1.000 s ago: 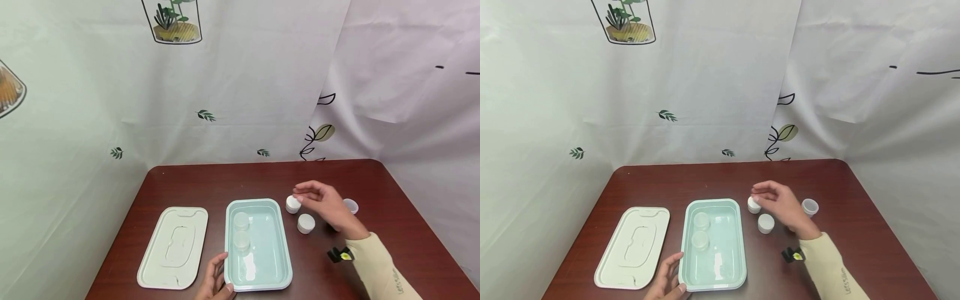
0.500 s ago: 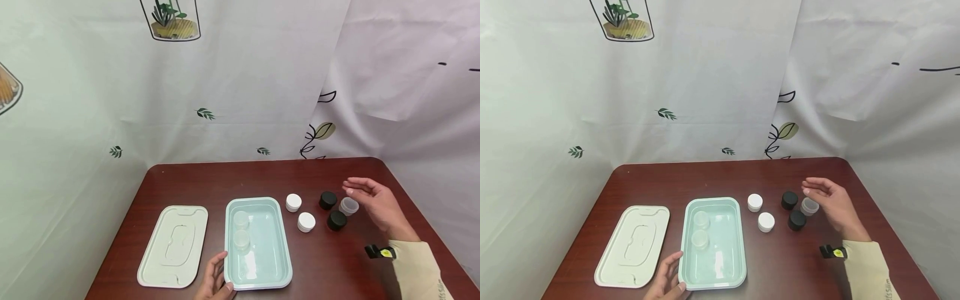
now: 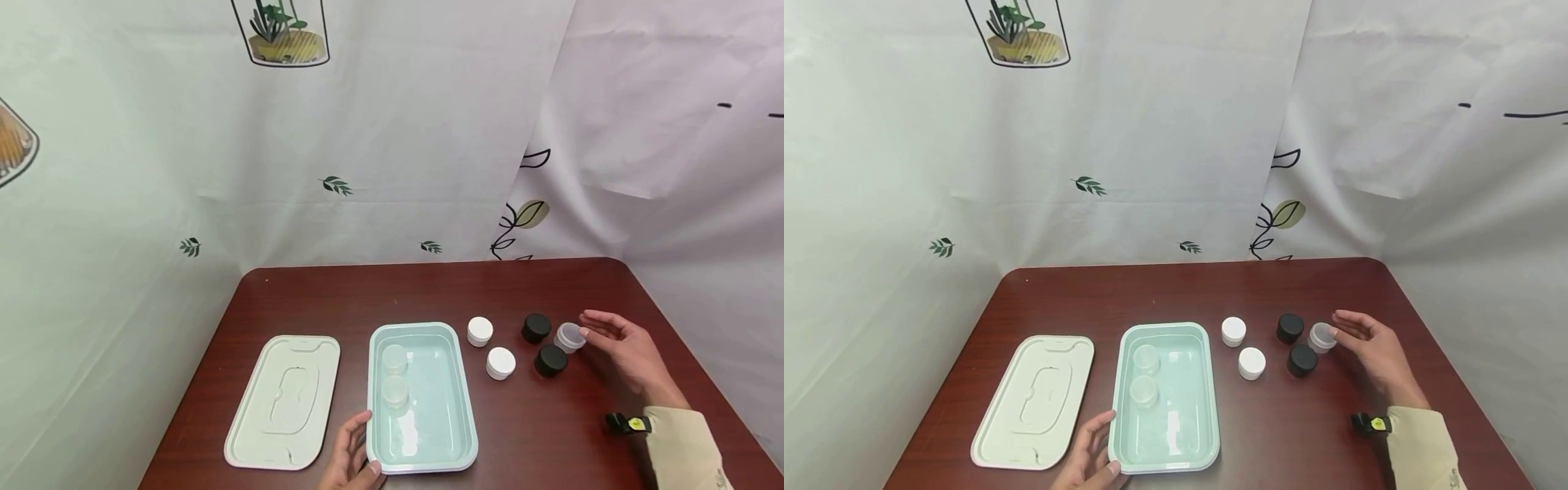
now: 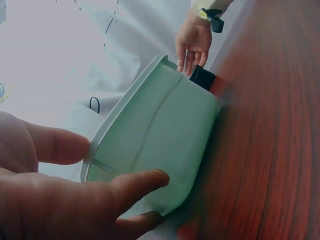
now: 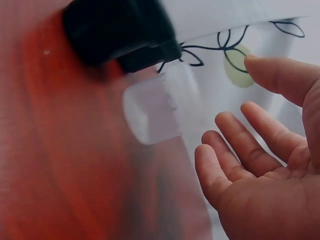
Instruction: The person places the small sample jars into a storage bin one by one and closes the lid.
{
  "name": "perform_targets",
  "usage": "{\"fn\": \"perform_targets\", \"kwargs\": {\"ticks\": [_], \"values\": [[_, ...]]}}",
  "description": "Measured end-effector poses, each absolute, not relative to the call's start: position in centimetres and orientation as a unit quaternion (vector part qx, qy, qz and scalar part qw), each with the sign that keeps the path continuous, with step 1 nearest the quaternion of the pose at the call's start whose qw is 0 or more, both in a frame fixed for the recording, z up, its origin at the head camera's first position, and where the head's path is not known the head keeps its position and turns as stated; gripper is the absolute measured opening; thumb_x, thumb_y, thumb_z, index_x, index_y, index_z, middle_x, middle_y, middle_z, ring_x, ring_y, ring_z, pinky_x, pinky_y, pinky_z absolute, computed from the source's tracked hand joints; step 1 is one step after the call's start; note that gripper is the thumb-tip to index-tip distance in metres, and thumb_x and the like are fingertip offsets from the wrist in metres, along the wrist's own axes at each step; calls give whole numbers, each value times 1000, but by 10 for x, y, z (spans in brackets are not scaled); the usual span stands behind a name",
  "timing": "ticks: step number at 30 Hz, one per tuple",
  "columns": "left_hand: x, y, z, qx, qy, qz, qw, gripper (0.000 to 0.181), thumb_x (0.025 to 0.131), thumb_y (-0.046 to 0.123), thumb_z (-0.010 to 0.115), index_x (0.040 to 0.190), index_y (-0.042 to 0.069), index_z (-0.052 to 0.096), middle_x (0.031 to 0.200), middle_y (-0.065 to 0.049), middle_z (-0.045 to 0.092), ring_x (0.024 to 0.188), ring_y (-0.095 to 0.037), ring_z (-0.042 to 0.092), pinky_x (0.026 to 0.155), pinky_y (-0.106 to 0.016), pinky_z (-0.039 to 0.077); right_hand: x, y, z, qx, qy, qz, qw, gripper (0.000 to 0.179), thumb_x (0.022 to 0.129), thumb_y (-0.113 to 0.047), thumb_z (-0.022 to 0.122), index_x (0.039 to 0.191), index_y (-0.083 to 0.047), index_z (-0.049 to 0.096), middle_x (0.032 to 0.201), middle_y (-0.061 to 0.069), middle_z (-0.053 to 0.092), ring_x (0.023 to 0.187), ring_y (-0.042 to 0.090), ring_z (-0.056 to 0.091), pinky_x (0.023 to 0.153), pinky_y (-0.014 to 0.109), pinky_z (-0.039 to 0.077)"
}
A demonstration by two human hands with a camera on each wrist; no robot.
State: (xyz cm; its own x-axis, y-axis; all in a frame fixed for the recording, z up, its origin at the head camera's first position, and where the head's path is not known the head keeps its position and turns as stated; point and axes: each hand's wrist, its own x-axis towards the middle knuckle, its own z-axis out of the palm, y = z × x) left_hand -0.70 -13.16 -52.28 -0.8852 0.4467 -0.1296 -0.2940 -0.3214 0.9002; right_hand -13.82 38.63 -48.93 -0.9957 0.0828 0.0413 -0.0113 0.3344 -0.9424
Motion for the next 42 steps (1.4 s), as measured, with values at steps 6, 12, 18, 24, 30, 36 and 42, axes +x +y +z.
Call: {"fn": "perform_targets", "kwargs": {"ticks": [6,12,18,24,30,36,42], "values": [[-6,-129,-519,54,533,813,227,80,102,3,52,158,7,-4,168,-32,-18,140,-5,41,106,-30,50,-136,383,-505,-11,-716,698,24,38,100,-2,70,134,-20,66,121,-21,73,107,-9,68,84,13,56],[-5,-129,-519,47,534,814,225,78,102,3,52,157,7,-3,168,-32,-17,138,-4,42,105,-30,50,-133,379,-515,-40,-722,691,8,45,99,-5,72,142,-12,60,115,-22,71,102,-8,68,82,14,57],[-5,-131,-519,49,548,804,227,77,103,5,53,158,10,0,169,-33,-15,145,-14,37,109,-38,47,-132,374,-520,-57,-787,614,4,59,99,-15,76,150,-3,49,114,-30,63,103,-14,62,82,11,55],[-5,-132,-519,50,564,792,230,77,103,7,53,158,8,-2,169,-33,-12,151,-25,29,112,-49,42,-130,371,-521,-56,-813,580,7,61,100,-22,75,151,-4,48,114,-33,62,102,-14,62,82,11,55],[-5,-131,-518,47,567,791,225,73,103,6,53,159,16,6,169,-33,-10,151,-25,30,113,-55,41,-129,372,-515,-74,-752,654,23,55,99,-15,75,148,-6,53,111,-25,68,98,-9,65,81,12,56],[-3,-130,-517,45,567,792,220,72,103,6,52,159,17,9,169,-32,-7,149,-22,32,113,-57,40,-127,376,-491,-83,-724,683,51,46,99,-13,76,142,-16,61,110,-19,69,97,-4,66,81,13,56],[-3,-129,-514,49,568,793,214,76,102,6,52,159,9,3,169,-33,-5,143,-13,39,113,-58,40,-131,367,-461,-43,-732,677,72,44,98,-8,75,139,-14,64,113,-17,70,97,-7,68,82,9,54]]}}
